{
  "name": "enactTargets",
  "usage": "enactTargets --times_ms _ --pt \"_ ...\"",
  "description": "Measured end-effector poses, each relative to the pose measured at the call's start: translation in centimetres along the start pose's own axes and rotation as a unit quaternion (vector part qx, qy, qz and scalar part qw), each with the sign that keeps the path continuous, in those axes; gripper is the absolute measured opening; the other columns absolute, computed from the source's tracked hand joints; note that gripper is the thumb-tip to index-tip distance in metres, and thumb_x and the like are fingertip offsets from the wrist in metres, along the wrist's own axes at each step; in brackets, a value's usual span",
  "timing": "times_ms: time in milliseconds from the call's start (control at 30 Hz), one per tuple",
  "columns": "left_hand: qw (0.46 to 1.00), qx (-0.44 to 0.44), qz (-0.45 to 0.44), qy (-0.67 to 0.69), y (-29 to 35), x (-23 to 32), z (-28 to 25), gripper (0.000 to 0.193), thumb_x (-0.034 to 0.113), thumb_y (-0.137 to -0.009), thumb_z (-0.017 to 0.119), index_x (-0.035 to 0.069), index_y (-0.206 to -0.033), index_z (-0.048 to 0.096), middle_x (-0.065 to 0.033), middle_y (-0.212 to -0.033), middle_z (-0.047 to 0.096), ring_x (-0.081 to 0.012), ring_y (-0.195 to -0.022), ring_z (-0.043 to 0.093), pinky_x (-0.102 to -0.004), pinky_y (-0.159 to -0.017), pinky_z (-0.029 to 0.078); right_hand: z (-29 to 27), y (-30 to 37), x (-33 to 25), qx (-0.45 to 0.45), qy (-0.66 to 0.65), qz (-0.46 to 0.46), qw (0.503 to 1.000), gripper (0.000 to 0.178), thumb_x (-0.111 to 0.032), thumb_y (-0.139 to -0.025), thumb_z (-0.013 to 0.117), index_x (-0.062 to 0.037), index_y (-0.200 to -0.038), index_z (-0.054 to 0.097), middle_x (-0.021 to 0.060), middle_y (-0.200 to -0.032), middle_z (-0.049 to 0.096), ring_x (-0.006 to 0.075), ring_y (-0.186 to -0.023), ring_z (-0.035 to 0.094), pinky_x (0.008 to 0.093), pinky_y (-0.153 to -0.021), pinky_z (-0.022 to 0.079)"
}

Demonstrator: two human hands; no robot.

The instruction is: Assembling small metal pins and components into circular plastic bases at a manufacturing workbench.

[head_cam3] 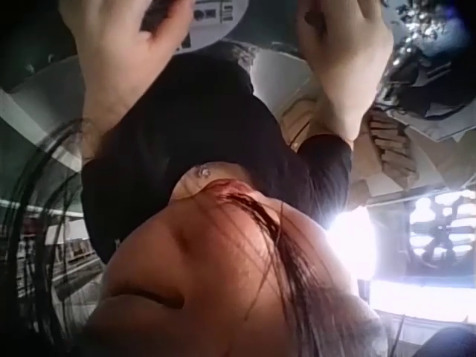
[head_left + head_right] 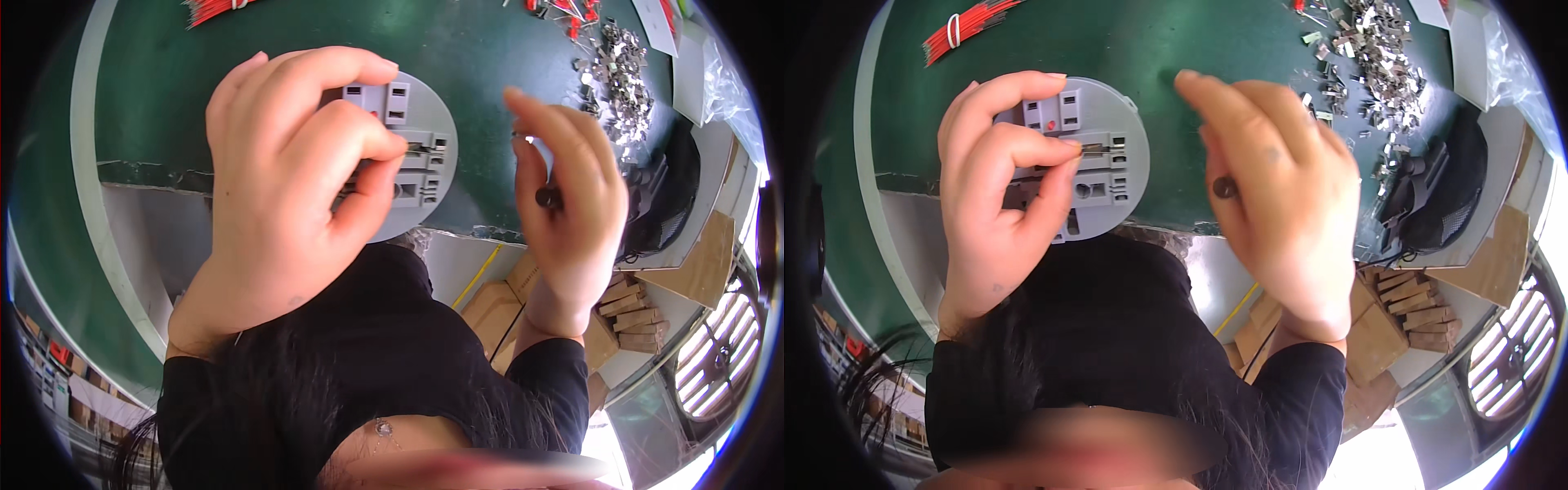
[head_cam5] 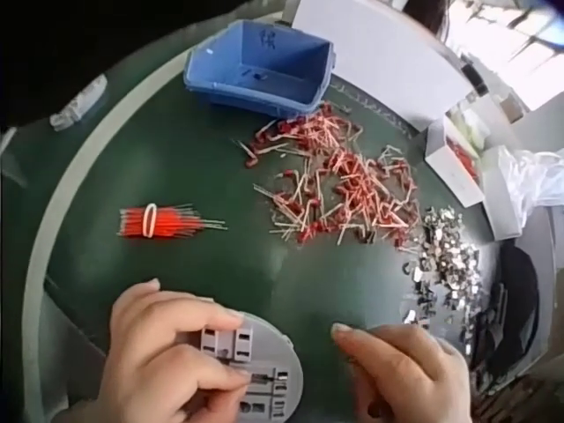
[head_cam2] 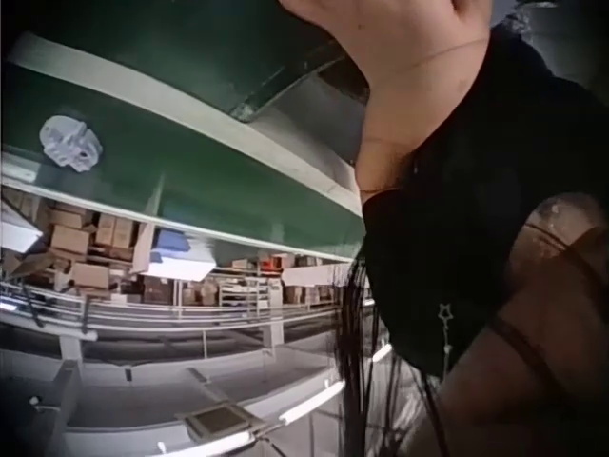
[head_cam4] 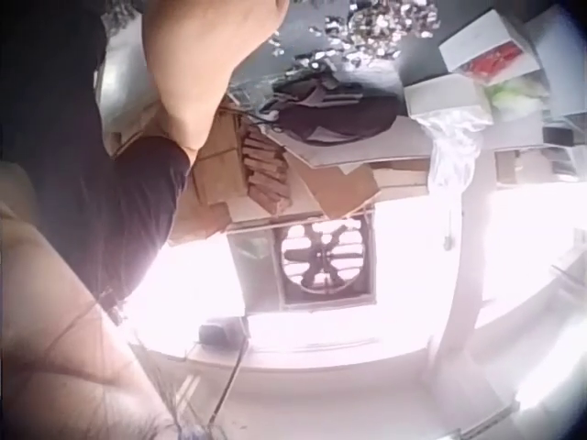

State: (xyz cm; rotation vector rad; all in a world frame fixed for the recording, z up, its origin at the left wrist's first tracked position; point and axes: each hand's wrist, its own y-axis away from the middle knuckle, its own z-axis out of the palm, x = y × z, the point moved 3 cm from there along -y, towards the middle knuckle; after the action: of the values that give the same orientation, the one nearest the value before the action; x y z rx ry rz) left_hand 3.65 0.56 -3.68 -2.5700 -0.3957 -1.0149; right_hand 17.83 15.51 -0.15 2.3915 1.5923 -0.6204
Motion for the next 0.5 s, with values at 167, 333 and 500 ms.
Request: enactTargets --times_ms 167,333,500 --pt "1.000 0.015 0.002 -0.003 -0.2 0.1 0.6 0.021 -0.004 -0.075 0.075 0.009 -0.087 0.063 -0.0103 -0.122 0.065 -0.0272 -0.106 0.060 -0.0495 -0.108 0.036 1.6 0.8 -2.0 0.058 -0.077 -0.024 0.995 0.028 0.015 -0.077 0.071 -0.0027 -0.098 0.073 0.0095 -0.095 0.069 0.0139 -0.068 0.061 0.0239 -0.056 0.043" --pt "1.000 0.025 0.005 -0.009 0.0 -0.1 0.6 0.022 -0.002 -0.075 0.075 0.010 -0.087 0.062 -0.0094 -0.122 0.065 -0.0264 -0.104 0.062 -0.0493 -0.107 0.036 3.2 2.0 -2.4 0.063 -0.129 -0.002 0.990 0.032 0.016 -0.077 0.071 -0.0013 -0.104 0.075 0.0116 -0.098 0.071 0.0147 -0.076 0.064 0.0225 -0.060 0.046" --pt "1.000 0.028 0.009 -0.002 0.3 -0.3 0.6 0.021 -0.001 -0.075 0.076 0.010 -0.088 0.063 -0.0094 -0.122 0.065 -0.0262 -0.104 0.062 -0.0495 -0.107 0.036 3.8 2.6 -2.5 0.119 -0.059 -0.011 0.991 0.029 0.015 -0.078 0.072 -0.0006 -0.103 0.075 0.0098 -0.097 0.071 0.0114 -0.073 0.061 0.0222 -0.059 0.045"
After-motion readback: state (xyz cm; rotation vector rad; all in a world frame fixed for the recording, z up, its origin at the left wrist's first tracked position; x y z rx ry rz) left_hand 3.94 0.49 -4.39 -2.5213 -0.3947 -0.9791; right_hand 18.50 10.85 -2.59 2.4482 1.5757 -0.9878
